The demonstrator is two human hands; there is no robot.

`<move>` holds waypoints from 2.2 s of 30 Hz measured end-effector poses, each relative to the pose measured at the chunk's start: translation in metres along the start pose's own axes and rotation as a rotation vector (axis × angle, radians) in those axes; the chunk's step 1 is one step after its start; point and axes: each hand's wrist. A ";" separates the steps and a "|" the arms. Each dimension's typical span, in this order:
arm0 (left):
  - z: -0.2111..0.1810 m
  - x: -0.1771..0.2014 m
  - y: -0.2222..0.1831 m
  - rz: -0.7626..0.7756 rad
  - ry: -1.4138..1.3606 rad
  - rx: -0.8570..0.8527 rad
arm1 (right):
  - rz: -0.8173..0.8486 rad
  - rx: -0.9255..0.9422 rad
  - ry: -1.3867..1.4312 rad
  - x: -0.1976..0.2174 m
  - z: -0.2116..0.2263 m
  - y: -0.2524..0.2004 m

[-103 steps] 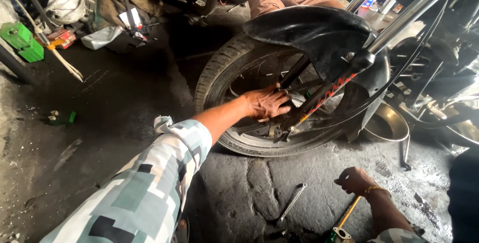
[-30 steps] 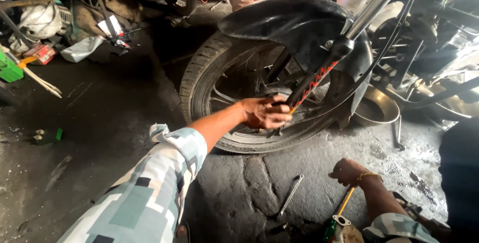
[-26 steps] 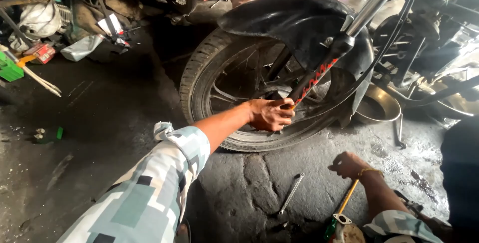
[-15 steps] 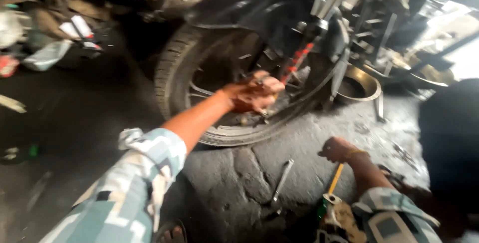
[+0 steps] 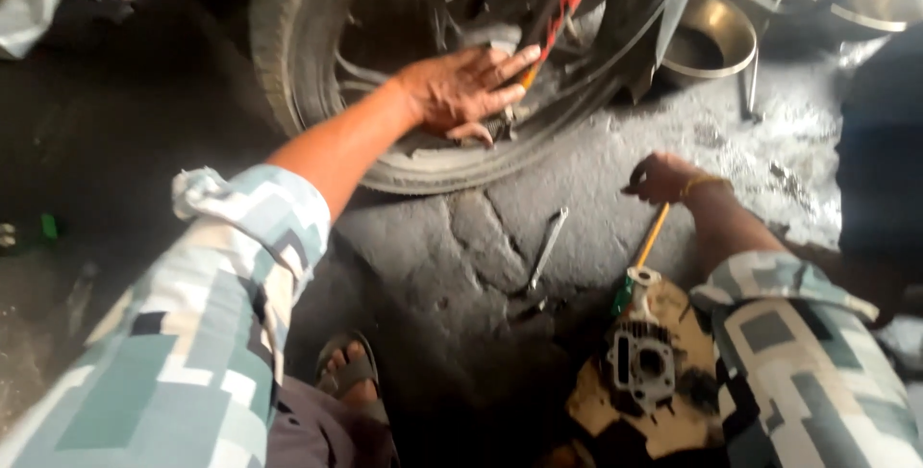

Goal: The person works on a motorcycle wheel by hand before moving to the front fork to grip and pull on the fork tube. They then shift to the engine area to handle a cylinder head and a piston.

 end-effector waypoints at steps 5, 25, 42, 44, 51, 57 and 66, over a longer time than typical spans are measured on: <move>0.006 -0.005 -0.015 -0.003 0.001 -0.116 | 0.035 -0.018 -0.046 0.007 0.016 -0.010; -0.013 0.034 -0.018 0.288 0.307 0.063 | -0.033 0.115 -0.086 0.010 0.038 -0.026; -0.005 0.041 -0.011 0.045 0.723 0.128 | -0.031 0.040 -0.105 0.006 0.050 -0.024; -0.008 0.042 -0.011 0.053 0.752 0.129 | -0.038 0.038 -0.097 0.008 0.054 -0.026; -0.011 0.046 -0.007 0.043 0.738 0.133 | -0.053 0.001 -0.100 0.011 0.066 -0.032; -0.009 0.044 0.004 -0.017 0.571 0.186 | -0.063 0.001 -0.111 0.010 0.063 -0.032; -0.010 0.036 0.021 -0.024 0.348 0.334 | -0.045 -0.003 -0.092 0.006 0.046 -0.031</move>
Point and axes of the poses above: each hand's wrist, its own y-axis towards the middle knuckle, its own x-axis out of the back of the hand, z = x × y, and after that the axes turned 14 degrees about x, right-handed
